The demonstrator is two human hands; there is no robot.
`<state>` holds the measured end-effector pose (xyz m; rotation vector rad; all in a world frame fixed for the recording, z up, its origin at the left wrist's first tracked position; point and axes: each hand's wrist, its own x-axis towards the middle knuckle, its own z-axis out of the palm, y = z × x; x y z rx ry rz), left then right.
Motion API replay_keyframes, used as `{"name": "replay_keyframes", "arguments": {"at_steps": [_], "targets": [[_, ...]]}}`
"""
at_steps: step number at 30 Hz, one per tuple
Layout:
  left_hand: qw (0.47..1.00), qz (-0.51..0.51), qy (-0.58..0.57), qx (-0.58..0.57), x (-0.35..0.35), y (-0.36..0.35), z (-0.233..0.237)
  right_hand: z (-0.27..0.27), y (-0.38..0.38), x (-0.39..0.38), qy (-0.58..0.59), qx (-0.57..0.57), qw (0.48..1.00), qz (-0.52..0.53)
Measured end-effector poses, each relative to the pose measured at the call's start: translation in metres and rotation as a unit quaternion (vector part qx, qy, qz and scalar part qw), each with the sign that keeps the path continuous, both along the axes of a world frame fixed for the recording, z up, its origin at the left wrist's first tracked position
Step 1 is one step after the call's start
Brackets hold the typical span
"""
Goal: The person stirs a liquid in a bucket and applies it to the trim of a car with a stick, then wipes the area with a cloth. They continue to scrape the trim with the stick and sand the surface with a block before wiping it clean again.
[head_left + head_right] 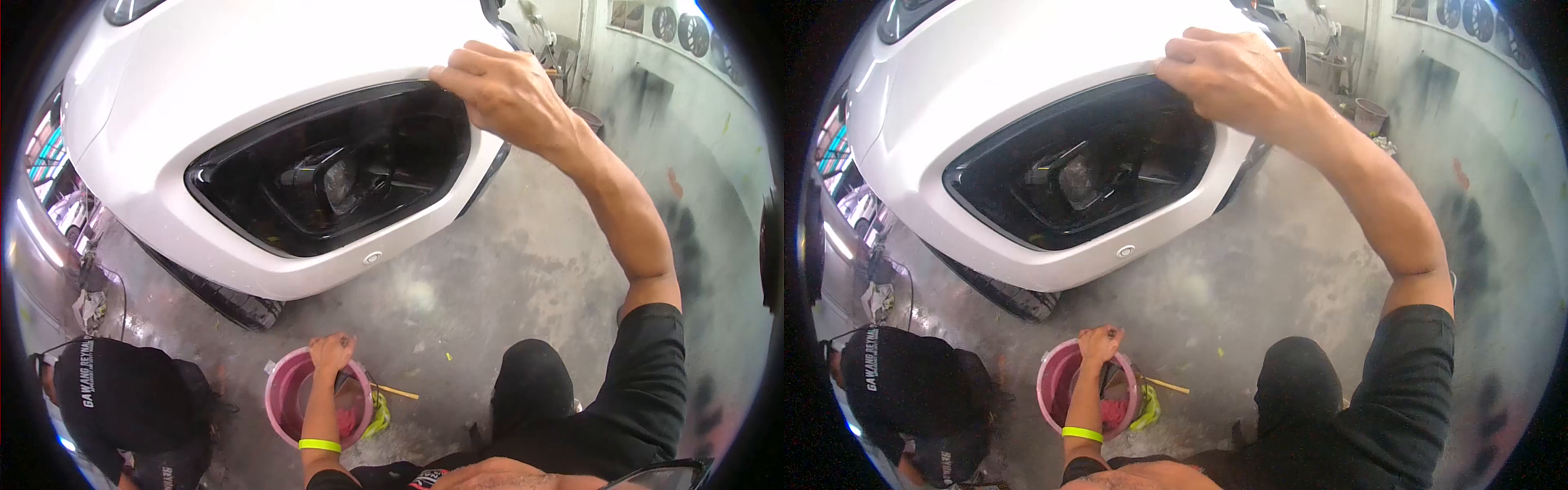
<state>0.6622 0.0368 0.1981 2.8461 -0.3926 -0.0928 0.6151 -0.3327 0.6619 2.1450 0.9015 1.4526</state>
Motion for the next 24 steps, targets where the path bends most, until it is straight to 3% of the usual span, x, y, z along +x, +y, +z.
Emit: {"name": "replay_keyframes", "arguments": {"at_steps": [5, 7, 9, 11, 15, 16, 17, 18, 20, 24], "targets": [[0.999, -0.002, -0.032, -0.018, -0.004, 0.0, 0.0, -0.011, -0.054, -0.015, 0.095, 0.096, 0.99, 0.03], [0.995, 0.027, -0.095, 0.021, -0.011, -0.002, -0.007, -0.025, -0.067, -0.036, 0.211, 0.406, 0.887, 0.06], [0.984, 0.063, -0.153, 0.065, -0.021, -0.005, -0.012, -0.049, -0.081, -0.029, 0.212, 0.451, 0.862, 0.091], [0.949, 0.219, -0.224, 0.044, -0.038, -0.009, -0.013, -0.08, -0.069, -0.03, 0.269, 0.5, 0.804, 0.177], [0.914, 0.385, -0.125, -0.038, -0.061, -0.019, -0.013, -0.132, -0.036, -0.022, 0.483, 0.273, 0.758, 0.343], [0.928, 0.369, 0.02, -0.051, -0.05, -0.019, -0.019, -0.145, -0.023, -0.022, 0.51, 0.242, 0.728, 0.389], [0.922, 0.345, 0.162, -0.069, -0.044, -0.02, -0.023, -0.164, -0.014, -0.018, 0.579, 0.232, 0.689, 0.37], [0.917, 0.358, 0.162, -0.075, -0.045, -0.028, -0.024, -0.185, -0.008, -0.013, 0.645, 0.215, 0.646, 0.348], [0.953, 0.253, 0.145, 0.077, -0.054, -0.052, -0.022, -0.228, 0.002, -0.006, 0.698, 0.19, 0.628, 0.287], [0.942, 0.287, 0.171, 0.04, -0.096, -0.103, -0.003, -0.291, 0.015, 0.004, 0.698, 0.204, 0.616, 0.304]]}}
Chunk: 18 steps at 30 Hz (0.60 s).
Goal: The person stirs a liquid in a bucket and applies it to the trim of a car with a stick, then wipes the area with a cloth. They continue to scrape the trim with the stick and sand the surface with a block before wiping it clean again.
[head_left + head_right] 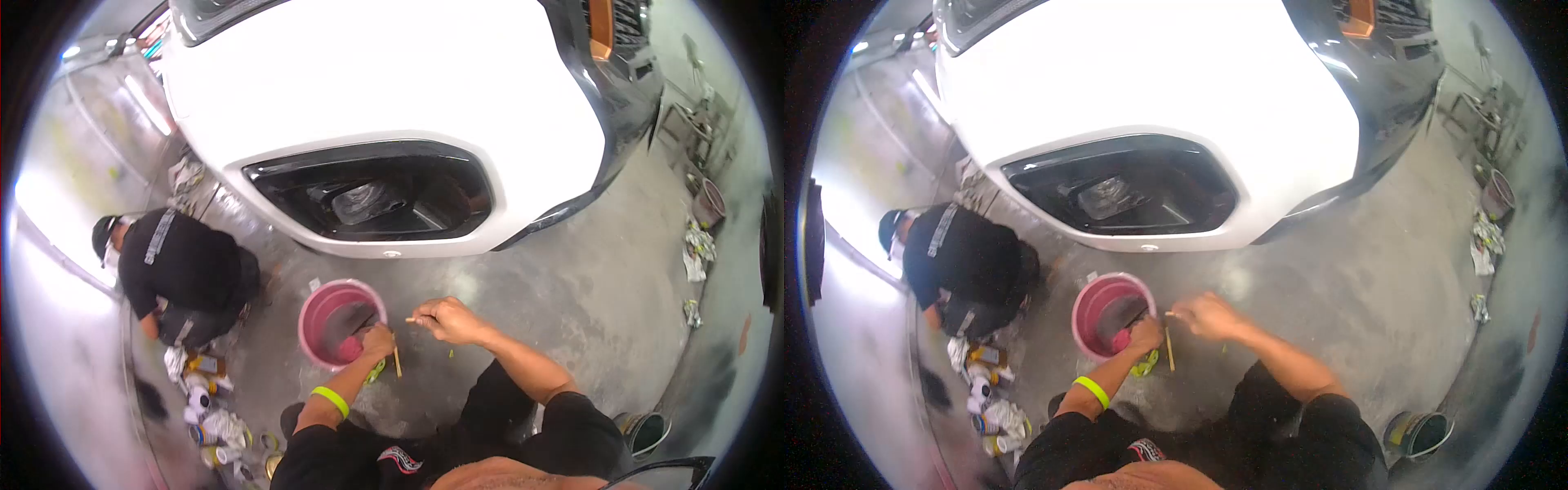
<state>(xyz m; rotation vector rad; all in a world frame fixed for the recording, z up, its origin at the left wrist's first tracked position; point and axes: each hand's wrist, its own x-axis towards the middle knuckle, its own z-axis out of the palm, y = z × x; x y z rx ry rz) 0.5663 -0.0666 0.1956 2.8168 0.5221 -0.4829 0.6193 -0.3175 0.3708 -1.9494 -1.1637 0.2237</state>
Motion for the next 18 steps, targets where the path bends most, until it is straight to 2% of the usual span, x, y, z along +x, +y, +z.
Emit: {"name": "replay_keyframes", "arguments": {"at_steps": [2, 3, 5, 6, 8, 9, 12, 14, 15, 17, 18], "targets": [[0.997, -0.075, 0.003, -0.024, -0.015, -0.006, -0.036, -0.014, 0.007, -0.01, 0.079, -0.027, 0.993, -0.077], [0.997, -0.067, 0.013, -0.026, -0.03, -0.021, -0.028, -0.029, 0.012, -0.016, 0.09, -0.029, 0.993, -0.07], [0.998, -0.063, -0.008, -0.02, -0.04, -0.051, 0.006, -0.063, 0.022, -0.018, 0.069, -0.037, 0.985, -0.151], [0.998, -0.06, -0.007, -0.018, -0.041, -0.055, 0.002, -0.079, 0.027, -0.017, 0.07, -0.035, 0.986, -0.148], [0.982, -0.182, 0.017, -0.043, -0.048, -0.062, -0.013, -0.106, 0.03, -0.019, 0.092, 0.013, 0.982, -0.162], [0.982, -0.181, 0.022, -0.045, -0.054, -0.071, -0.008, -0.111, 0.028, -0.019, 0.097, 0.01, 0.982, -0.162], [0.978, -0.203, 0.025, -0.05, -0.073, -0.096, 0.0, -0.125, 0.022, -0.023, 0.21, -0.058, 0.97, -0.11], [0.961, -0.276, 0.003, -0.033, -0.084, -0.101, -0.006, -0.131, 0.028, -0.029, 0.196, -0.111, 0.972, -0.068], [0.961, -0.274, 0.007, -0.033, -0.089, -0.099, -0.009, -0.136, 0.032, -0.034, 0.192, -0.128, 0.972, -0.052], [0.948, -0.299, -0.066, -0.086, -0.098, -0.1, -0.017, -0.163, 0.037, -0.046, 0.049, -0.139, 0.985, -0.091], [0.949, -0.295, -0.067, -0.092, -0.101, -0.102, -0.009, -0.179, 0.045, -0.043, 0.049, -0.145, 0.984, -0.087]]}}
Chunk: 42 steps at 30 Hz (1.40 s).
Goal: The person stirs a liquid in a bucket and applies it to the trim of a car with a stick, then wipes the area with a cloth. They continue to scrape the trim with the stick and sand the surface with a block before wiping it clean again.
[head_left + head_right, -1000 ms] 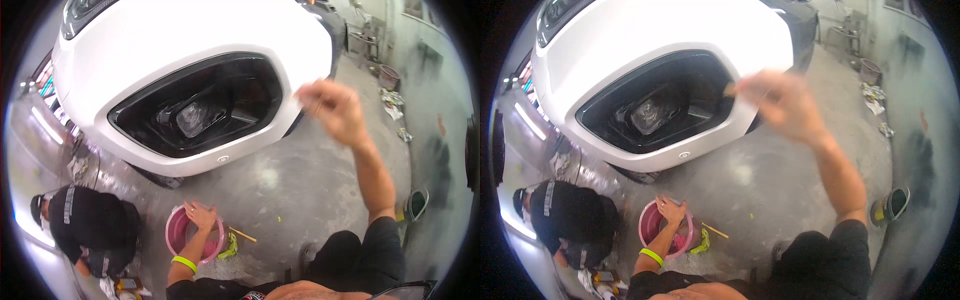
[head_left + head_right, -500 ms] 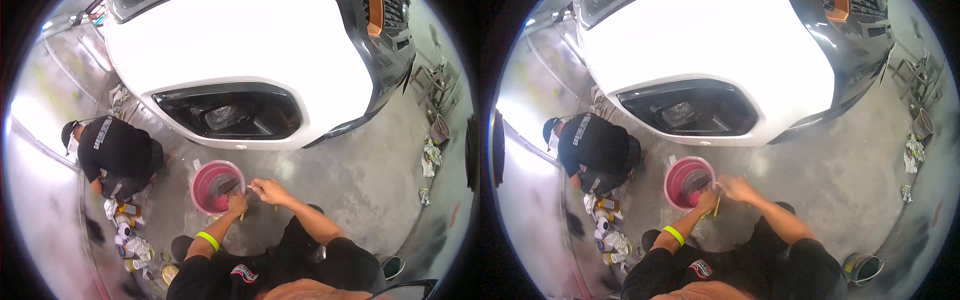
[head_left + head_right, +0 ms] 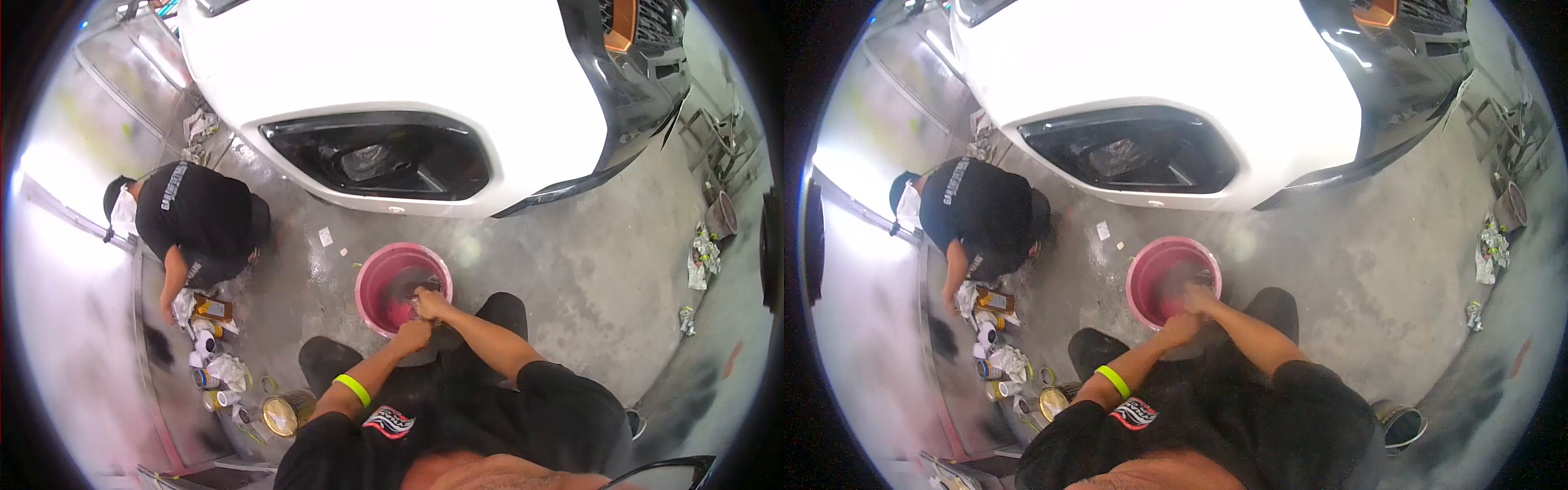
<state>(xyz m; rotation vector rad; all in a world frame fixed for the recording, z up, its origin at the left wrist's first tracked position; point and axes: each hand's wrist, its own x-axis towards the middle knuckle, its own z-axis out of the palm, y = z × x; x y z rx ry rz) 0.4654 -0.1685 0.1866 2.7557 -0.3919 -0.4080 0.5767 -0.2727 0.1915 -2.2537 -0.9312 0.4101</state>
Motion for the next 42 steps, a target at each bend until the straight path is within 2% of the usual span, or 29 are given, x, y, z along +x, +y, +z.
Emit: {"name": "replay_keyframes", "arguments": {"at_steps": [2, 3, 5, 6, 7, 8, 9, 10, 11, 12, 13, 14, 15, 16, 17, 19, 20, 22, 23, 24, 26, 28, 32, 34, 37, 42], "targets": [[0.997, -0.014, 0.057, 0.049, 0.004, 0.002, 0.052, -0.028, 0.024, 0.015, 0.054, -0.157, 0.985, 0.055], [0.997, -0.013, 0.054, 0.049, 0.008, 0.004, 0.089, -0.034, 0.026, 0.014, 0.051, -0.157, 0.985, 0.055], [0.99, 0.003, 0.088, 0.105, 0.024, 0.011, 0.159, -0.039, 0.027, 0.013, 0.007, -0.159, 0.98, 0.122], [0.995, 0.047, -0.08, -0.021, 0.029, 0.025, 0.169, -0.034, 0.027, 0.004, 0.003, -0.161, 0.979, 0.123], [0.954, 0.089, -0.246, -0.147, 0.037, 0.039, 0.18, -0.028, 0.023, -0.008, 0.049, -0.135, 0.989, 0.027], [0.921, 0.111, -0.336, -0.162, 0.051, 0.047, 0.218, -0.026, 0.022, -0.016, 0.093, -0.106, 0.988, -0.068], [0.881, 0.133, -0.421, -0.172, 0.067, 0.051, 0.263, -0.032, 0.028, -0.018, 0.088, -0.106, 0.988, -0.064], [0.824, 0.138, -0.531, -0.139, 0.086, 0.063, 0.289, -0.052, 0.034, -0.015, 0.086, -0.134, 0.984, -0.074], [0.785, 0.144, -0.592, -0.108, 0.102, 0.076, 0.315, -0.073, 0.04, -0.013, 0.082, -0.163, 0.98, -0.084], [0.74, 0.155, -0.643, -0.118, 0.119, 0.085, 0.341, -0.09, 0.045, -0.014, 0.078, -0.1, 0.983, -0.129], [0.691, 0.162, -0.693, -0.129, 0.139, 0.095, 0.362, -0.085, 0.049, -0.004, 0.069, -0.101, 0.984, -0.128], [0.685, 0.165, -0.696, -0.134, 0.159, 0.105, 0.374, -0.072, 0.047, 0.003, 0.039, -0.165, 0.986, -0.001], [0.664, 0.142, -0.725, -0.118, 0.18, 0.111, 0.379, -0.061, 0.032, 0.001, 0.02, -0.236, 0.964, 0.118], [0.643, 0.11, -0.752, -0.096, 0.194, 0.115, 0.382, -0.015, 0.03, 0.0, 0.045, -0.263, 0.956, 0.122], [0.643, 0.088, -0.756, -0.082, 0.206, 0.127, 0.369, 0.008, 0.019, -0.002, 0.054, -0.265, 0.957, 0.103], [0.613, 0.076, -0.779, -0.109, 0.21, 0.121, 0.368, 0.046, -0.004, 0.0, 0.003, 0.003, 0.999, 0.053], [0.618, 0.056, -0.774, -0.128, 0.211, 0.121, 0.367, 0.084, -0.025, 0.001, -0.039, 0.032, 0.999, 0.017], [0.594, 0.034, -0.803, 0.004, 0.21, 0.126, 0.365, 0.185, -0.075, 0.007, -0.128, 0.063, 0.989, -0.034], [0.596, 0.023, -0.802, -0.005, 0.21, 0.127, 0.365, 0.237, -0.097, 0.012, -0.176, 0.065, 0.981, -0.047], [0.597, 0.02, -0.801, 0.02, 0.209, 0.129, 0.366, 0.276, -0.116, 0.017, -0.263, 0.099, 0.957, -0.066], [0.601, 0.022, -0.797, 0.053, 0.205, 0.125, 0.37, 0.358, -0.137, 0.023, -0.359, 0.153, 0.916, -0.095], [0.601, 0.026, -0.797, 0.048, 0.203, 0.122, 0.371, 0.416, -0.134, 0.021, -0.38, 0.178, 0.897, -0.142], [0.6, 0.03, -0.798, 0.038, 0.204, 0.122, 0.372, 0.458, -0.124, 0.043, -0.425, 0.169, 0.883, -0.101], [0.606, 0.034, -0.794, 0.036, 0.205, 0.122, 0.371, 0.468, -0.116, 0.053, -0.458, 0.113, 0.878, -0.074], [0.606, 0.047, -0.793, 0.033, 0.205, 0.122, 0.369, 0.476, -0.104, 0.064, -0.448, 0.058, 0.89, -0.07], [0.592, 0.049, -0.804, 0.011, 0.209, 0.124, 0.367, 0.479, -0.098, 0.067, -0.45, 0.082, 0.886, -0.077]]}}
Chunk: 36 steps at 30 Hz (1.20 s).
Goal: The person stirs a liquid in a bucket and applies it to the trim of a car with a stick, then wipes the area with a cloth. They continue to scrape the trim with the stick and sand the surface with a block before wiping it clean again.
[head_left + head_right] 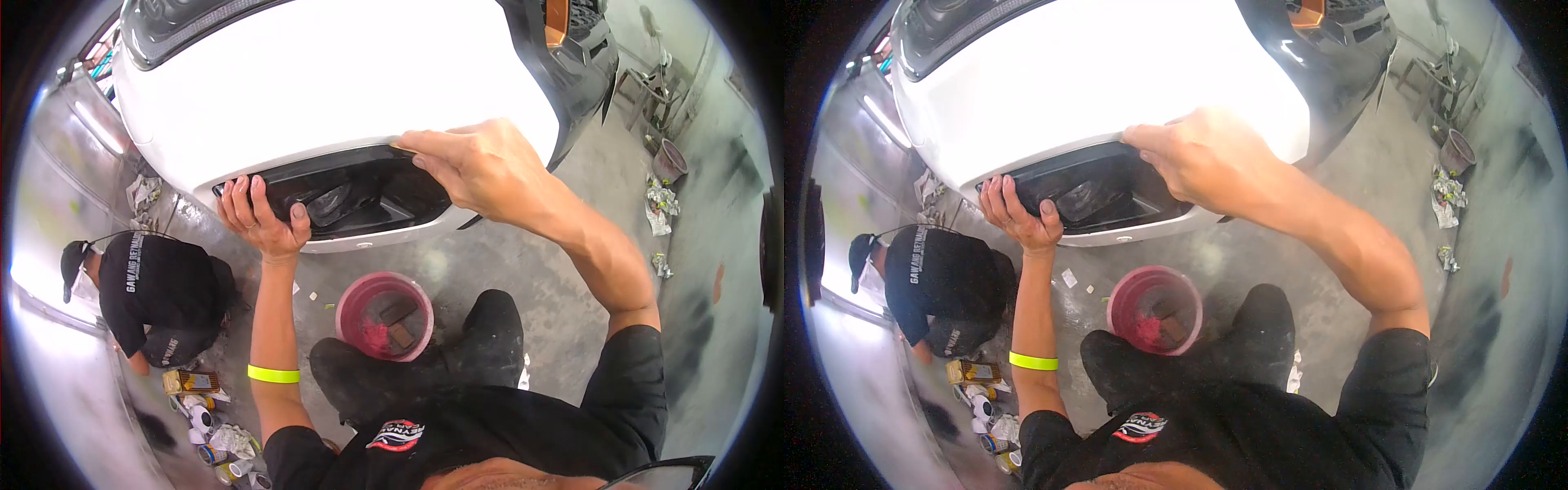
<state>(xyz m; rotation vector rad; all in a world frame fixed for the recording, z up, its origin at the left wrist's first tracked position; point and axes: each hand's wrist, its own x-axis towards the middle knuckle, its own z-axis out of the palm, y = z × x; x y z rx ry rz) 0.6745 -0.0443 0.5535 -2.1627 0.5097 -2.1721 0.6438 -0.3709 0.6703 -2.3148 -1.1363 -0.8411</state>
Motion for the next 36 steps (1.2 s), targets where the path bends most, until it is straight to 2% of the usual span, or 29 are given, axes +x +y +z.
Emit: {"name": "replay_keyframes", "arguments": {"at_steps": [5, 8, 10, 14, 17, 23, 26, 28, 32, 36], "targets": [[1.0, 0.0, 0.0, -0.006, 0.0, 0.001, -0.003, 0.003, -0.007, 0.006, -0.009, -0.008, 1.0, 0.016], [1.0, -0.006, -0.002, -0.006, 0.001, 0.001, -0.002, 0.01, 0.001, 0.005, 0.003, -0.059, 0.998, 0.002], [1.0, -0.007, -0.003, -0.01, 0.001, -0.001, -0.002, 0.009, 0.011, 0.006, -0.015, -0.017, 0.999, 0.022], [1.0, -0.007, 0.0, -0.009, 0.002, 0.0, -0.003, 0.006, 0.015, 0.003, -0.023, -0.048, 0.998, 0.02], [1.0, -0.009, -0.004, -0.011, 0.003, 0.001, -0.005, 0.001, 0.01, 0.004, -0.037, 0.014, 0.999, 0.017], [1.0, -0.015, -0.001, -0.016, 0.002, -0.003, -0.002, 0.006, 0.014, -0.007, -0.043, -0.054, 0.998, -0.013], [1.0, -0.013, -0.006, -0.011, 0.004, 0.001, -0.003, 0.009, 0.011, -0.011, -0.016, -0.045, 0.998, -0.039], [1.0, -0.02, -0.008, -0.012, 0.004, 0.0, -0.004, 0.013, 0.011, -0.012, 0.047, -0.042, 0.997, -0.055], [1.0, -0.018, -0.008, -0.015, 0.005, 0.0, -0.003, 0.004, 0.009, -0.002, -0.012, 0.015, 1.0, -0.016], [1.0, -0.004, 0.002, 0.003, 0.002, -0.001, -0.002, 0.015, 0.018, -0.01, 0.099, 0.029, 0.993, -0.056]]}}
